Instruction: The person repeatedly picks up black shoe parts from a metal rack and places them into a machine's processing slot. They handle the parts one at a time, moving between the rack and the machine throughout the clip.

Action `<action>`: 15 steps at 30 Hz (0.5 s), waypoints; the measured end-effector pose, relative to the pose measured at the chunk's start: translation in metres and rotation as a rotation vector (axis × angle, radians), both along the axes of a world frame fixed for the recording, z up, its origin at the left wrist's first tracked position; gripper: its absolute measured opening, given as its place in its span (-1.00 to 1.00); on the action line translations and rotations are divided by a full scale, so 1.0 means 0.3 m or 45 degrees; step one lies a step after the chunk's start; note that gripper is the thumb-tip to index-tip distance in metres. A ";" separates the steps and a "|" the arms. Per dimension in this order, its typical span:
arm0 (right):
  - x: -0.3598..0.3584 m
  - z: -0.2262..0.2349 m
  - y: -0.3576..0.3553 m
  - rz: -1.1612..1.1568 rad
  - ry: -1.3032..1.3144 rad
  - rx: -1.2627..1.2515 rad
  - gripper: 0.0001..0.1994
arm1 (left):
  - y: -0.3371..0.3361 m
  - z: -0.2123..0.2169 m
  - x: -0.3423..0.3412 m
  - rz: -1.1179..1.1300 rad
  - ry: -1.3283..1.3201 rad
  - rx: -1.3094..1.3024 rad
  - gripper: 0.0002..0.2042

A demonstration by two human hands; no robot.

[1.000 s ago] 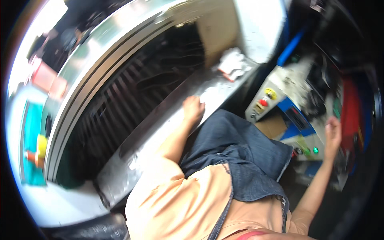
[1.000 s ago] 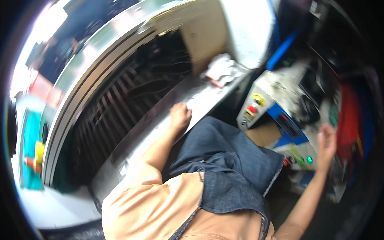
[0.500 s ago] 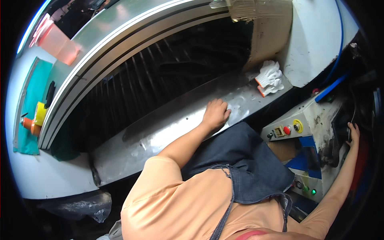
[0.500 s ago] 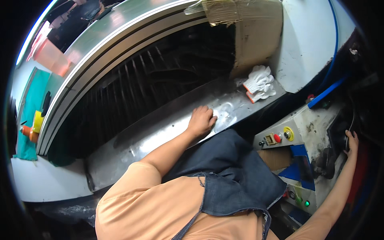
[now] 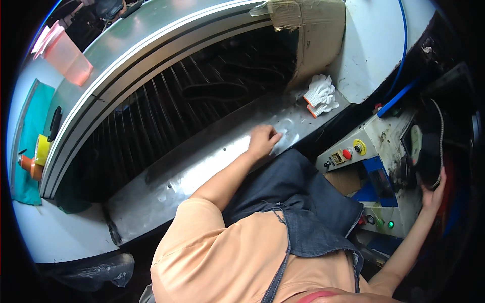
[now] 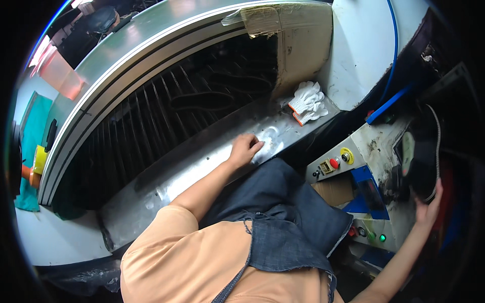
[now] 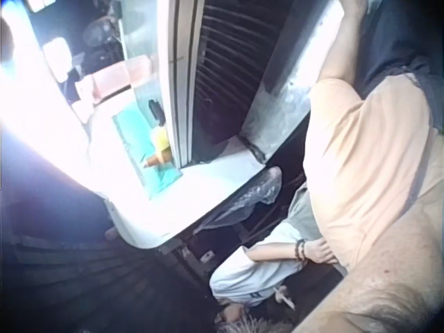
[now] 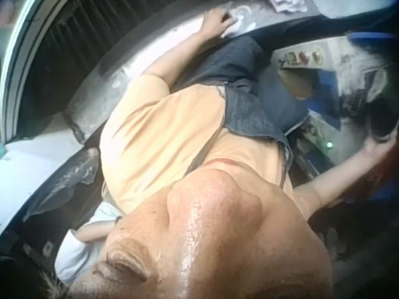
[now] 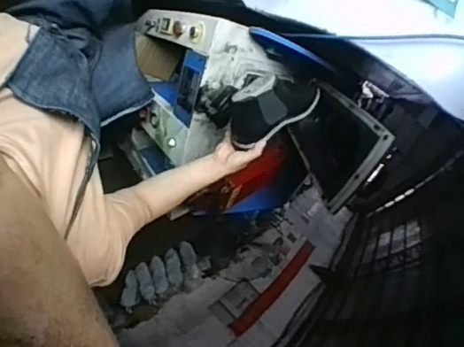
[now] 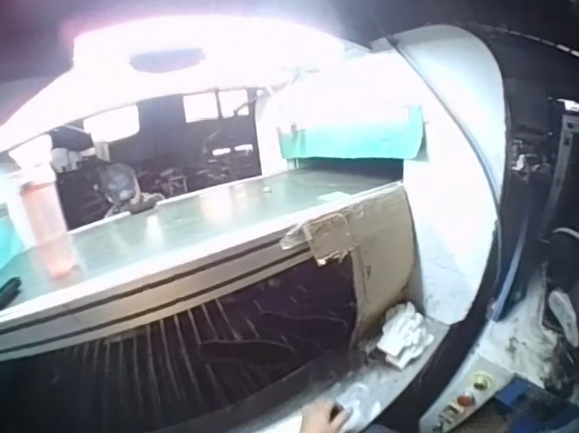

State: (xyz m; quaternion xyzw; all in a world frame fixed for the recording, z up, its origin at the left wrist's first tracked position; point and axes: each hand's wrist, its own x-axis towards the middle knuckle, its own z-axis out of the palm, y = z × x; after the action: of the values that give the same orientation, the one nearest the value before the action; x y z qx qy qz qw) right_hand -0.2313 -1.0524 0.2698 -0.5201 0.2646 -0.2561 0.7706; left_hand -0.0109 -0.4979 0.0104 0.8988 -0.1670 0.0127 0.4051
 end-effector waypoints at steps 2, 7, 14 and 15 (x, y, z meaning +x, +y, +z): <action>-0.047 -0.098 0.174 0.184 -0.138 0.187 -0.53 | -0.102 0.079 -0.080 -0.252 0.268 -0.552 -0.62; 0.062 -0.273 0.767 0.557 -0.301 -0.205 -0.40 | -0.251 0.330 -0.319 -0.904 1.066 -1.671 -0.22; 0.200 -0.365 1.221 1.297 -0.117 -0.687 -0.05 | 0.168 0.363 -0.384 -0.043 1.123 -1.976 -0.52; 0.214 -0.366 1.258 1.311 -0.111 -0.964 0.01 | 0.254 0.340 -0.389 0.043 1.094 -1.994 -0.55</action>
State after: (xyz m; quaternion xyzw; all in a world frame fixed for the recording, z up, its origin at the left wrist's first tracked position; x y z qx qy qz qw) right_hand -0.1670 -0.6751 0.1600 -0.8058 -0.1597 0.0503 0.5680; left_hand -0.1275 -0.4216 0.1125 0.2939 0.0690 -0.2089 0.9302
